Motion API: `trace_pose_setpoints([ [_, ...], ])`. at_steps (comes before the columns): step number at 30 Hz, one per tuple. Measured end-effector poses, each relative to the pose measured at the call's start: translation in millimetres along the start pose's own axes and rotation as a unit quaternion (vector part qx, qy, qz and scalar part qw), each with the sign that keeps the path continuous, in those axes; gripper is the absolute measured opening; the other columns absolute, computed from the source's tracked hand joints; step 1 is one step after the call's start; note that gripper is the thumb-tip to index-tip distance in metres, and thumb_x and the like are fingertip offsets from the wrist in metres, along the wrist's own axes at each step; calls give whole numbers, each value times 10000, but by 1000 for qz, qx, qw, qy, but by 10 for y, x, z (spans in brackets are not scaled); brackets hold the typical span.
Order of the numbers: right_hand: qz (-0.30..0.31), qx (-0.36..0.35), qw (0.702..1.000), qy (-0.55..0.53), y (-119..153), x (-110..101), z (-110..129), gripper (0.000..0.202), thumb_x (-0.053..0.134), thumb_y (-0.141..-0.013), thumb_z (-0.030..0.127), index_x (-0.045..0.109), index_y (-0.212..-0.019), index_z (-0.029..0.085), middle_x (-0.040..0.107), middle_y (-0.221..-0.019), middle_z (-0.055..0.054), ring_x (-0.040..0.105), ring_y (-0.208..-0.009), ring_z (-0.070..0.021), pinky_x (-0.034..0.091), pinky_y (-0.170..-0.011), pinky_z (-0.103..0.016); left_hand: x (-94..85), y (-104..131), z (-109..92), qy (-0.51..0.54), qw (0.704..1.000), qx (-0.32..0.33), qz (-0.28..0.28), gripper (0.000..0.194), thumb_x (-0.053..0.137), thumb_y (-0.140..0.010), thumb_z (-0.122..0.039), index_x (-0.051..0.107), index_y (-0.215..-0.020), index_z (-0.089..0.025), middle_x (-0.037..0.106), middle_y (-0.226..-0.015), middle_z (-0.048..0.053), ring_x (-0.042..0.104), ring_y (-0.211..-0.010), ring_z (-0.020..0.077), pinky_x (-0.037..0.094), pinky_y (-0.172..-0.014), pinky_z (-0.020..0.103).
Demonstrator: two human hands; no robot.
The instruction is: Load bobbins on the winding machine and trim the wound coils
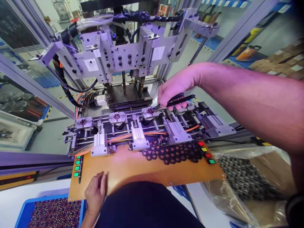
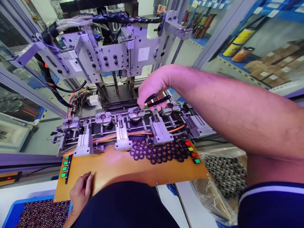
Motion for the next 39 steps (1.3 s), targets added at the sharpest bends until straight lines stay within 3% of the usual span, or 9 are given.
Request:
trace_pose_setpoints([
  [9, -1, -38, 999, -26, -37, 13, -10, 297, 476, -941, 177, 632, -873, -67, 590, -545, 10, 604, -485, -78, 385, -502, -128, 20, 27, 30, 2, 1000, -2, 3, 210, 558, -964, -347, 661, -1035, -178, 746, -862, 44, 733, -749, 167, 549, -701, 253],
  [13, -21, -104, 993, -51, 25, 30, 11, 234, 515, -914, 122, 643, -843, -60, 613, -573, 1, 565, -477, -53, 358, -484, -123, 20, 35, 36, 3, 1000, -1, -2, 209, 565, -959, -338, 670, -1041, -177, 754, -870, 48, 736, -760, 175, 551, -698, 256],
  [18, -64, -222, 967, -108, 317, -52, -34, 327, 552, -902, 110, 616, -1206, 8, 710, -795, 7, 557, -546, -12, 390, -572, -117, -22, 7, 11, -5, 1000, 5, -6, 243, 544, -968, -373, 673, -1009, -171, 757, -859, 45, 739, -743, 170, 553, -682, 247],
  [20, -77, -195, 974, -90, 403, -120, -181, 359, 589, -869, 111, 622, -1208, 0, 707, -762, 11, 574, -553, -20, 377, -565, -117, -44, -17, -8, -8, 1000, 8, -7, 267, 526, -974, -398, 674, -998, -177, 756, -852, 40, 738, -731, 166, 553, -669, 243],
  [23, -99, -58, 993, -38, 453, -223, -540, 290, 599, -860, 134, 665, -1084, -37, 675, -655, 15, 597, -556, -36, 352, -537, -107, -67, -58, -35, -11, 1000, 11, -14, 295, 509, -977, -430, 677, -984, -187, 758, -840, 33, 738, -715, 167, 550, -651, 246],
  [26, -123, 39, 991, -39, 473, -285, -880, 265, 585, -874, 144, 670, -1029, -52, 652, -598, 18, 599, -522, -38, 346, -518, -97, -64, -81, -37, -16, 999, 13, -27, 313, 510, -969, -458, 683, -972, -197, 763, -825, 31, 737, -695, 178, 539, -605, 251],
  [31, -128, 67, 987, -69, 466, -259, -1187, 227, 577, -877, 133, 664, -968, -56, 640, -576, 18, 576, -473, -27, 360, -519, -87, -27, -73, 8, -65, 997, 25, -19, 328, 454, -990, -455, 674, -1003, -213, 772, -846, 27, 746, -702, 183, 540, -553, 246],
  [39, -107, 59, 988, -95, 406, -217, -1326, 251, 577, -878, 159, 649, -972, -62, 651, -587, -7, 589, -480, -40, 375, -519, -89, -38, -112, -25, -95, 994, 55, -23, 334, 405, -1006, -425, 654, -991, -203, 767, -824, 32, 753, -685, 191, 563, -530, 251],
])
Point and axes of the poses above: each hand's wrist, its own y-axis away from the middle knuckle, its own x-axis out of the palm, z = x × y, the point moved 4 cm from there along -y, towards the middle knuckle
